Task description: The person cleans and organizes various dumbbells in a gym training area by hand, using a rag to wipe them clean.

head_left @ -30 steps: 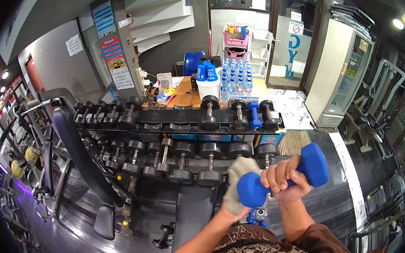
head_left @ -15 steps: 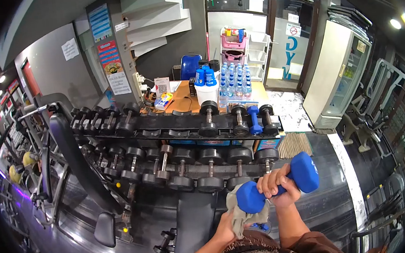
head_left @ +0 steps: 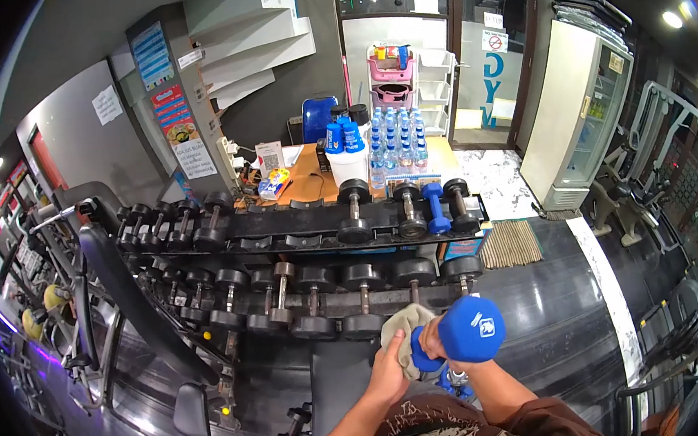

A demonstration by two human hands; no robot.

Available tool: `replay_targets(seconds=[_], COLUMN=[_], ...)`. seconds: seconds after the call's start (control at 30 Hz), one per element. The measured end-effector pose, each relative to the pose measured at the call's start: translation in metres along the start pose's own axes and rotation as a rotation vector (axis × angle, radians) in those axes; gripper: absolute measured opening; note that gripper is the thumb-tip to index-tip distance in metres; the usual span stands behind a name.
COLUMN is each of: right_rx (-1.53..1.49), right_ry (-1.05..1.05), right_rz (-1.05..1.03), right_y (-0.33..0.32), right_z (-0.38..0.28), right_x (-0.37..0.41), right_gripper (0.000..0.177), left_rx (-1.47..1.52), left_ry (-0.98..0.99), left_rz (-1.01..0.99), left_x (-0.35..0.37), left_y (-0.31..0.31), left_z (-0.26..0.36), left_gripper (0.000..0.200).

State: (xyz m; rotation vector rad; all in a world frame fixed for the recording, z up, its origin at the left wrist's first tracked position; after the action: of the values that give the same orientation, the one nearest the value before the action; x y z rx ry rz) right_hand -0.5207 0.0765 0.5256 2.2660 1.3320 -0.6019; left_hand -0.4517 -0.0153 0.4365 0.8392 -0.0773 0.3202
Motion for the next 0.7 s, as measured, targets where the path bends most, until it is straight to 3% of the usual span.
replay_targets(seconds=[0.07,0.17,0.3,0.4,0.5,0.53,0.6,0.67,0.7], right_rx=[0.436,0.504,-0.069,-0.187,0.094,0.358,0.800,0.750,0.724], right_ry=[0.054,0.098,0.207,0.314,0.272,0.247,0.072,0.221,0.294], right_rz=[0.014,0.080,0.166,0.282,0.256,0.188,0.099,0.161,0.193], right_y=[-0.013,-0.029,-0.053,-0.083,-0.137,-0.155,-0.177,-0.204,-0.217], right_z=[0.013,0.030,0.058,0.080,0.121,0.133,0.134,0.153,0.162], right_x=[-0.002,-0.015,-0.043,-0.066,-0.083,-0.089,-0.105,-0.113,-0.116], right_gripper=[0.028,0.025,0.020,0.022,0.018,0.014,0.012,0.011,0.011], left_rx=[-0.261,-0.653,-0.724,-0.775,-0.671,-0.433,-0.226,-0.067,-0.190], left_ry=[0.058,-0.010,0.018,0.001,-0.066,-0.185,-0.129,-0.099,-0.036], left_rz=[0.153,0.211,0.191,0.134,0.055,0.025,0.122,0.205,0.254], left_x=[-0.013,-0.014,-0.046,-0.072,-0.084,-0.085,-0.099,-0.127,-0.151], left_y=[-0.021,-0.018,-0.030,-0.046,-0.034,-0.042,-0.043,-0.060,-0.072], left_z=[-0.002,0.023,0.029,0.032,0.060,0.059,0.071,0.074,0.075], left_gripper=[0.042,0.046,0.046,0.041,0.039,0.037,0.037,0.038,0.038])
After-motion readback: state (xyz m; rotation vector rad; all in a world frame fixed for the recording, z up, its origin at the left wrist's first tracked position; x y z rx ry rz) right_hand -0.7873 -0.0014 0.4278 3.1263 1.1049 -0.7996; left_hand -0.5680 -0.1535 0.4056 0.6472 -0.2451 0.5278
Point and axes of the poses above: each hand's wrist, its own x-axis away from the middle knuckle, its own y-axis out of the palm, z = x × y, the point moved 5 cm from there along -x, towards the middle knuckle, and after that the axes turned 4 degrees about -x, right-handed, at the moved point
